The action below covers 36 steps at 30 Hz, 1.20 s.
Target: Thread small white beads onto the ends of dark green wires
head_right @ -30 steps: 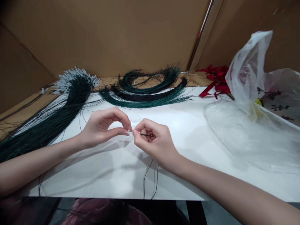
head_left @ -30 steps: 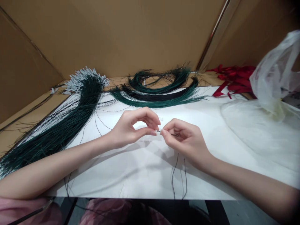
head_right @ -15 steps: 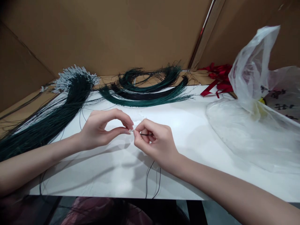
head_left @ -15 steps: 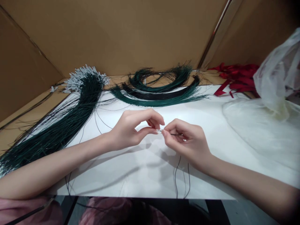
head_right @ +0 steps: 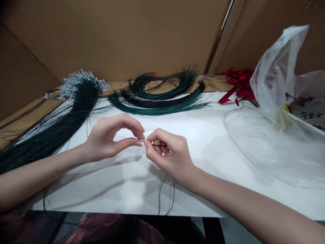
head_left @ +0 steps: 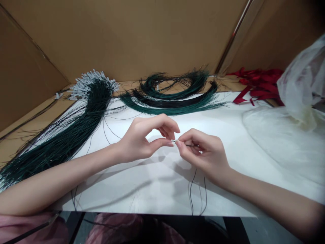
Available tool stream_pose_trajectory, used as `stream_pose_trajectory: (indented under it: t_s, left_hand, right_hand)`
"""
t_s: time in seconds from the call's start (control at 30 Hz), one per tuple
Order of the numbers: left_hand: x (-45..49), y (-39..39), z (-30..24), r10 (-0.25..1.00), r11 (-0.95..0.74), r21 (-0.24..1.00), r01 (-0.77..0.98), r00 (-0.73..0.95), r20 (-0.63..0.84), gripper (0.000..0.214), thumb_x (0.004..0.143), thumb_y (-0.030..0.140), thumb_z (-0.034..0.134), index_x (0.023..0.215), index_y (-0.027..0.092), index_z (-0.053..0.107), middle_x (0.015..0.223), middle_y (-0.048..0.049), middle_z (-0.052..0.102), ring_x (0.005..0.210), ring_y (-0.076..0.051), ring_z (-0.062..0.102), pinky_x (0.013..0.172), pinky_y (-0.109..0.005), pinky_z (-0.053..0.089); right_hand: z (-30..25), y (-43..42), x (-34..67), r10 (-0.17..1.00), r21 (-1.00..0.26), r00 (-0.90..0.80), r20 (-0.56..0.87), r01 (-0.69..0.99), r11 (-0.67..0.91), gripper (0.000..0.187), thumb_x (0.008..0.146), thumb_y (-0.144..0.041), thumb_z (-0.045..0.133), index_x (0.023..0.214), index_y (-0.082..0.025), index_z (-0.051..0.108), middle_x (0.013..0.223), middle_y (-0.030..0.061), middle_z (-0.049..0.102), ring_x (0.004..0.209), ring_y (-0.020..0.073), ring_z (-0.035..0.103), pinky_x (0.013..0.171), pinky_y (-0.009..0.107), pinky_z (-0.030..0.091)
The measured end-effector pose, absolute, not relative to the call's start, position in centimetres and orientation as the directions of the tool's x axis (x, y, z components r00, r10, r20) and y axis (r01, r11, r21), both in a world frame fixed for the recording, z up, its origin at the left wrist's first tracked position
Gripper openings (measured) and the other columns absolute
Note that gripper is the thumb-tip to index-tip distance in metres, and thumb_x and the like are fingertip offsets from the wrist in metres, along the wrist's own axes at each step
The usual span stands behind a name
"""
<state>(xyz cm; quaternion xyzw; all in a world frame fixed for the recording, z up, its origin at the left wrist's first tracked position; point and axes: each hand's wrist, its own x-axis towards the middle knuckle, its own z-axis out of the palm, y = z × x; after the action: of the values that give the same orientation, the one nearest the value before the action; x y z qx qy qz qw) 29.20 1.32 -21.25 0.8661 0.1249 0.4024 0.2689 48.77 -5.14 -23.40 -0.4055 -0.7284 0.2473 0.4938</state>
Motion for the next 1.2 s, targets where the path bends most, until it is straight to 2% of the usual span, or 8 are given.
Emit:
stream_pose_trajectory:
  t_s: [0.4, 0.67, 1.2]
  left_hand:
    - [29.28, 1.38, -21.69, 0.563, -0.619, 0.776, -0.124, 0.619, 0.548, 0.033, 0.077, 0.010, 0.082, 0.104, 0.016, 0.064, 0.085, -0.0024, 0.070, 0.077, -0.012, 0.071, 0.077, -0.023, 0.062]
    - [29.39, 1.26, -21.60, 0.598, -0.561, 0.817, -0.137, 0.616, 0.514, 0.037, 0.074, 0.011, 0.085, 0.104, 0.017, 0.064, 0.083, -0.0013, 0.071, 0.075, -0.012, 0.071, 0.076, -0.022, 0.061]
    - [29.40, 1.34, -21.64, 0.593, -0.557, 0.819, -0.135, 0.626, 0.506, 0.037, 0.075, 0.015, 0.085, 0.104, 0.017, 0.064, 0.084, -0.0014, 0.070, 0.076, -0.012, 0.071, 0.077, -0.022, 0.060]
  right_hand:
    - [-23.48, -5.16, 48.72, 0.817, -0.736, -0.165, 0.553, 0.363, 0.572, 0.013, 0.087, -0.010, 0.060, 0.077, -0.019, 0.059, 0.056, -0.0059, 0.046, 0.048, 0.0058, 0.032, 0.043, 0.022, 0.026]
    - [-23.54, -5.23, 48.74, 0.805, -0.717, -0.154, 0.573, 0.381, 0.584, 0.013, 0.087, -0.010, 0.061, 0.077, -0.019, 0.060, 0.056, -0.0052, 0.048, 0.047, 0.0059, 0.033, 0.043, 0.022, 0.028]
    - [-23.45, -5.29, 48.69, 0.788, -0.702, -0.163, 0.594, 0.374, 0.606, 0.016, 0.087, -0.007, 0.060, 0.078, -0.020, 0.060, 0.059, -0.0053, 0.047, 0.049, 0.0063, 0.032, 0.046, 0.023, 0.030]
